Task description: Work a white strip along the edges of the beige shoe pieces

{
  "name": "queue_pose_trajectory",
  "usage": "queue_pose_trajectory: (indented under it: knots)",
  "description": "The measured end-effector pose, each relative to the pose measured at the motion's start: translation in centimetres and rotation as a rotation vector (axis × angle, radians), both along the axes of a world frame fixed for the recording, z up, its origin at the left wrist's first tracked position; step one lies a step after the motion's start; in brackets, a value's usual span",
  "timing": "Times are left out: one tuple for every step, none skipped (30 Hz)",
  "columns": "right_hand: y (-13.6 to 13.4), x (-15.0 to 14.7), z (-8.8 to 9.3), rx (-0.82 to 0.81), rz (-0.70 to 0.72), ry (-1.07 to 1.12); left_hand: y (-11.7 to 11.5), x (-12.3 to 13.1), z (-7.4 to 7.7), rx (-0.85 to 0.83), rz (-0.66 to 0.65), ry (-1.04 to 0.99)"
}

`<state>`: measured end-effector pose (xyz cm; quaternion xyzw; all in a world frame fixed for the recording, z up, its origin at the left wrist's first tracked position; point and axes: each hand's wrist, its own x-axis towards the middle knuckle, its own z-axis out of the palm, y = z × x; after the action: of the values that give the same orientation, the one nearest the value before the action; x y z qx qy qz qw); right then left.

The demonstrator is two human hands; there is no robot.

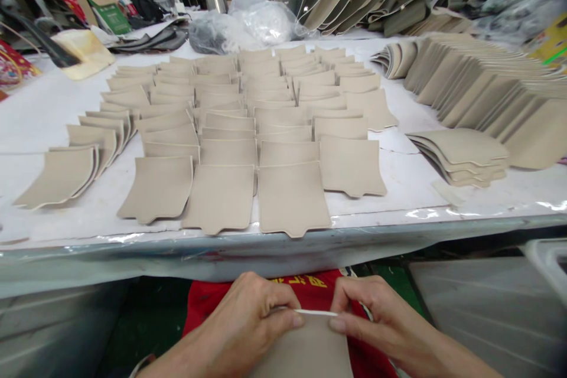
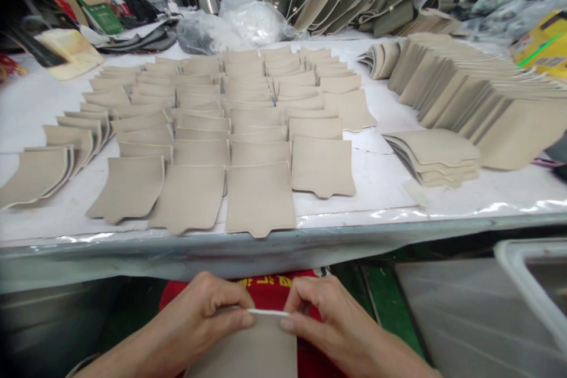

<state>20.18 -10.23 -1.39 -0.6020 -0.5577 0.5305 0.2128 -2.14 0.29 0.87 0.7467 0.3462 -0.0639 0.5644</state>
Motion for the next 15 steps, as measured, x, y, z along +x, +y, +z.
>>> queue_pose_trajectory:
  knots:
    - [-0.1, 0.1, -0.2, 0.001, -0.003, -0.007, 0.2, -0.5, 0.0, -0.016, 0.014, 0.018]
    - [-0.2, 0.2, -0.3, -0.003, -0.009, -0.008, 0.5, -1.1, 0.0, -0.036, 0.031, 0.026]
    - [-0.3, 0.4, -0.4, -0.011, -0.013, -0.009, 0.7, -1.6, 0.0, -0.053, 0.043, 0.025]
    - [-0.3, 0.5, -0.5, -0.022, -0.009, -0.012, 0.9, -2.1, 0.0, -0.062, 0.052, 0.019]
    - [-0.2, 0.6, -0.4, -0.032, 0.003, -0.019, 1.0, -2.5, 0.1, -0.058, 0.059, 0.014]
    - [-0.1, 0.6, -0.2, -0.041, 0.021, -0.031, 1.1, -2.7, 0.1, -0.042, 0.06, 0.011]
    - [0.1, 0.5, 0.1, -0.047, 0.045, -0.041, 1.0, -2.8, 0.2, -0.016, 0.057, 0.011]
    - [0.4, 0.3, 0.5, -0.047, 0.074, -0.047, 1.0, -2.7, 0.3, 0.01, 0.053, 0.014]
    - [0.7, -0.1, 1.0, -0.037, 0.109, -0.048, 0.8, -2.5, 0.3, 0.027, 0.049, 0.016]
    - [1.0, -0.6, 1.6, -0.017, 0.15, -0.049, 0.7, -2.2, 0.4, 0.035, 0.048, 0.016]
    - [1.4, -1.3, 2.1, 0.01, 0.198, -0.058, 0.6, -1.9, 0.5, 0.035, 0.045, 0.016]
    - [1.8, -2.0, 2.5, 0.036, 0.248, -0.079, 0.4, -1.6, 0.5, 0.034, 0.042, 0.014]
    - [2.2, -2.8, 2.9, 0.061, 0.3, -0.121, 0.3, -1.3, 0.6, 0.035, 0.043, 0.01]
    - [2.5, -3.5, 3.1, 0.076, 0.349, -0.18, 0.2, -1.1, 0.7, 0.04, 0.049, 0.007]
    - [2.8, -4.1, 3.2, 0.079, 0.392, -0.239, 0.2, -1.0, 0.7, 0.045, 0.052, 0.008]
